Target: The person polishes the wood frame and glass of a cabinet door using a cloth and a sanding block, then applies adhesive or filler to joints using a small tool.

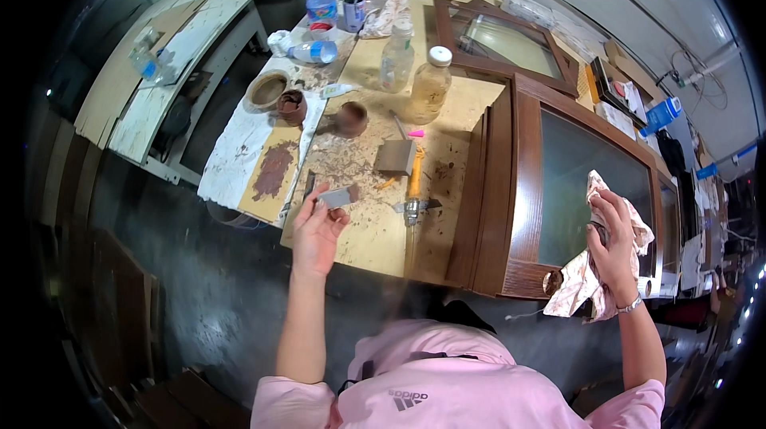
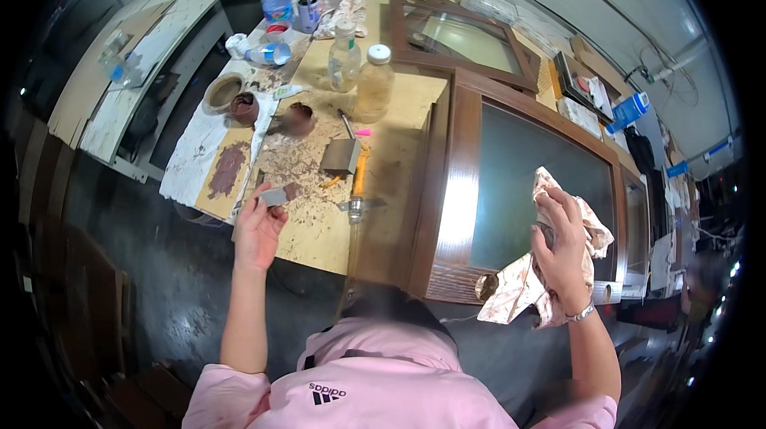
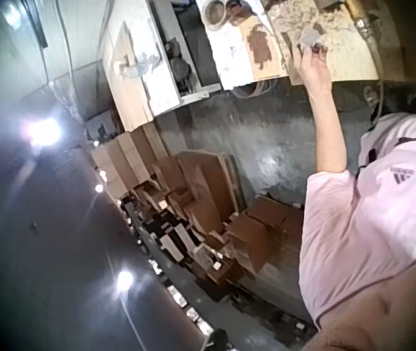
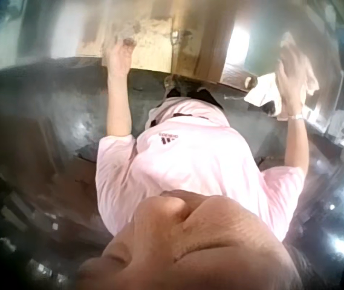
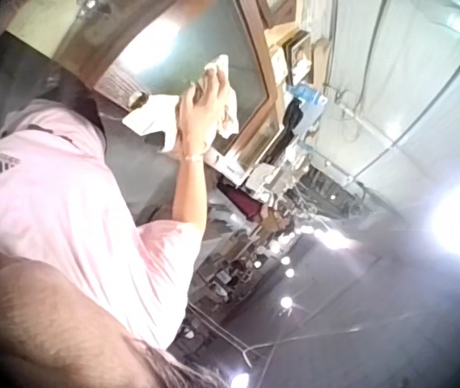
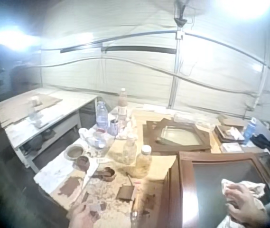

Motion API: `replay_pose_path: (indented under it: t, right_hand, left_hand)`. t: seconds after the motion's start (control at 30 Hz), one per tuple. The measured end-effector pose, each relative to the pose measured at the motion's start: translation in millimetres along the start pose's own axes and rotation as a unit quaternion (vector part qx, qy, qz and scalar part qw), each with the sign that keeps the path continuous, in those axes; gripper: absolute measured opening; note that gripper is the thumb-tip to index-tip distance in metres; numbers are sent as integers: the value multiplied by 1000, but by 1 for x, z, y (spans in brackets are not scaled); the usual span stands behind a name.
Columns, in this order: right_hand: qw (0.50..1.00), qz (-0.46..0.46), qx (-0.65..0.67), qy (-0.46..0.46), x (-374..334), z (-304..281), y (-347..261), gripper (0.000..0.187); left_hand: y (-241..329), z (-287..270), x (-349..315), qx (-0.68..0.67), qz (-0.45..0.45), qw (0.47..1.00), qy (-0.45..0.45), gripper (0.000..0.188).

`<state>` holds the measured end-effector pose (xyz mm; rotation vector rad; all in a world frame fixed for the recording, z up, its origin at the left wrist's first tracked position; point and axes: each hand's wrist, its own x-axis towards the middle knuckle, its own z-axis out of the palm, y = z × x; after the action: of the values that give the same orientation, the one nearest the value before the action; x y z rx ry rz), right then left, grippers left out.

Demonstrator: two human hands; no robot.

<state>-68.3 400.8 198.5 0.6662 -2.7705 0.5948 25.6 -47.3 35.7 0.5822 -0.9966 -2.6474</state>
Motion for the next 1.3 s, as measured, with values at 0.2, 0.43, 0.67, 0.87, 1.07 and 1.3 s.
replay_pose_path:
  t: [0.2, 0.43, 0.67, 0.87, 1.07, 1.3]
  right_hand:
    - [1000, -22, 0, -1, 0, 3, 5, 44]
    - [998, -53, -23, 2, 0, 0, -4, 46]
    - [999, -28, -28, -23, 5, -4, -7, 45]
    - [999, -2, -23, -25, 10, -6, -9, 44]
    - [999, 22, -33, -31, 11, -4, -12, 44]
    - [994, 76, -18, -79, 23, -12, -19, 43]
  left_hand:
    - [1, -21, -40, 91, 87, 988, 89, 38]
    - [26, -20, -61, 65, 79, 989, 110, 39]
    - [84, -21, 39, 214, 131, 960, 124, 25]
    - [77, 3, 90, 328, 110, 937, 53, 23]
    - [10, 1, 84, 672, 107, 724, -113, 23]
    - [70, 29, 161, 758, 418, 492, -91, 24]
